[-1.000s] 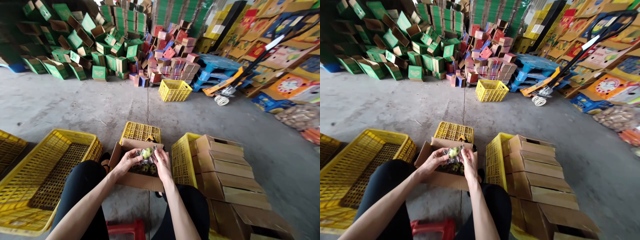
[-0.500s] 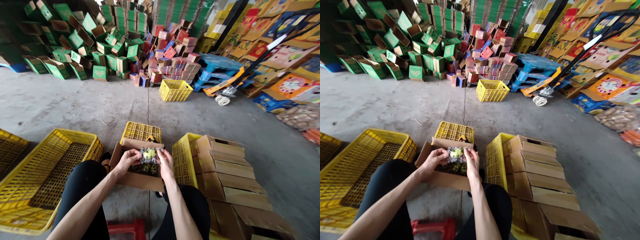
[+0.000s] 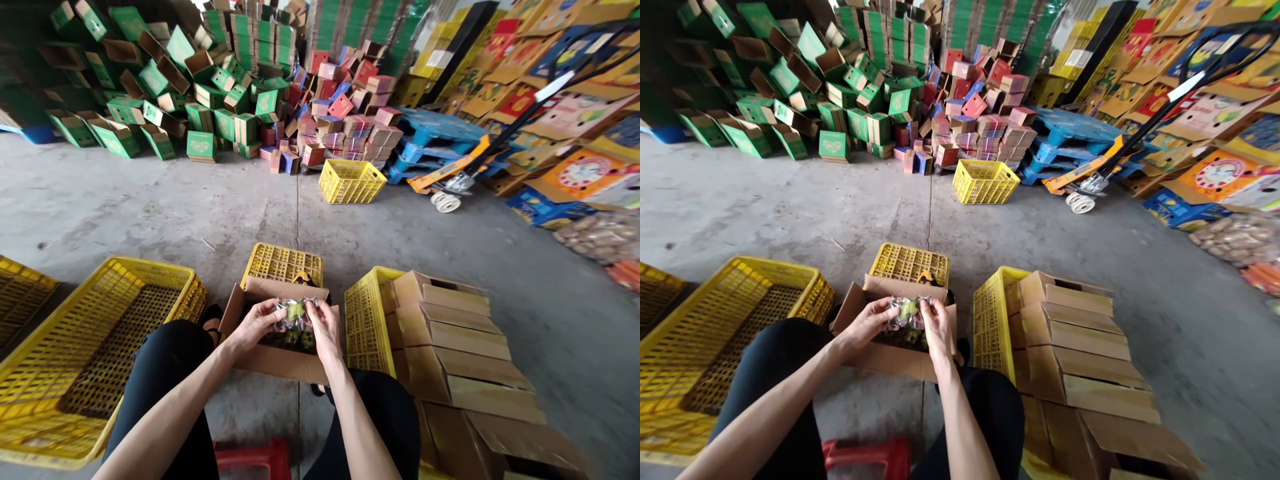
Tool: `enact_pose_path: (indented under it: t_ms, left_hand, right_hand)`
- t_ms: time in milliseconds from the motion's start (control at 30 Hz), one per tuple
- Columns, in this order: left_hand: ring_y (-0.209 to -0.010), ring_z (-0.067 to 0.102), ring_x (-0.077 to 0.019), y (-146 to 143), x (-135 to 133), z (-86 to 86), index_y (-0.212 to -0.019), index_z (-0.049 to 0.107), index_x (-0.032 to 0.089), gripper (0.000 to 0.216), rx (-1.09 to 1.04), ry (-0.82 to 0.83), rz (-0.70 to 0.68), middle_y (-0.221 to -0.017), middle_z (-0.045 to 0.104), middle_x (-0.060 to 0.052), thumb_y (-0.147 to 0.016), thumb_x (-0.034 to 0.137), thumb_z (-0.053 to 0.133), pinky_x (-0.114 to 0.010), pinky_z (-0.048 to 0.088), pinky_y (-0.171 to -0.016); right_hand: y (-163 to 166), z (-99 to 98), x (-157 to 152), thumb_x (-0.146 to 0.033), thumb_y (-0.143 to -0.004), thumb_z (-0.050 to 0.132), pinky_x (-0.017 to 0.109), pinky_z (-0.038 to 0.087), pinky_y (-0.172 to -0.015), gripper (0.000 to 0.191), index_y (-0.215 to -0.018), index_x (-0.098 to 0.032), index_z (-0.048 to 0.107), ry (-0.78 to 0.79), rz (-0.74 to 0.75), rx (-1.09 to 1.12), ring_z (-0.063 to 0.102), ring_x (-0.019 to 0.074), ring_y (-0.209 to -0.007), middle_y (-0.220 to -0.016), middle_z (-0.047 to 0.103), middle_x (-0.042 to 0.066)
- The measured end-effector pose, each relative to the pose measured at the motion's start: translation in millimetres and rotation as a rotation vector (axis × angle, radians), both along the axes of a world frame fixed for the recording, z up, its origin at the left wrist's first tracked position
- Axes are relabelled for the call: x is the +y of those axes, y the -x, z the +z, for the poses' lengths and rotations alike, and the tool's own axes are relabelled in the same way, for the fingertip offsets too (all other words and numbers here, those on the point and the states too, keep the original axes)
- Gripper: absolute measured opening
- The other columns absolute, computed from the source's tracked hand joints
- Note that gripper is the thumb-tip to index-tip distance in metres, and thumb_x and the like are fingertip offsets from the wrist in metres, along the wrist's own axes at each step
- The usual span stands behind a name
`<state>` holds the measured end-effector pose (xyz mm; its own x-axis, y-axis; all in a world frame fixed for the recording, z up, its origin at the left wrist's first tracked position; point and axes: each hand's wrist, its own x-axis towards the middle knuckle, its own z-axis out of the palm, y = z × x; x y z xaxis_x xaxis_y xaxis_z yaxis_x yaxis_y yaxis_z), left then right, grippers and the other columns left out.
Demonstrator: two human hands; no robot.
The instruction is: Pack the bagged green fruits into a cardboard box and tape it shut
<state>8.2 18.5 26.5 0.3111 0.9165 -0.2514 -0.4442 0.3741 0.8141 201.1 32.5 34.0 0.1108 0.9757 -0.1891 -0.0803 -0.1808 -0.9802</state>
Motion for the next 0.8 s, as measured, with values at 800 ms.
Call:
enact_pose_path:
  t_ms: [800]
  left_hand:
    - [-0.098, 0.074, -0.0265, 35.4, -4.5, -38.3, -0.142, 0.057, 0.023, 0.045, 1.562, -0.341, -0.139, -0.118, 0.071, -0.013, -0.098, 0.025, 0.063, -0.031, 0.054, -0.081]
  right_hand:
    - [12.5, -48.1, 13.6, -0.008, -0.093, 0.056, 0.05, 0.046, -0.112, 0.046, -0.136, -0.017, 0.072, 0.112, 0.481, -1.049, 0.062, 0.0378, -0.133, -0.135, 0.072, 0.02]
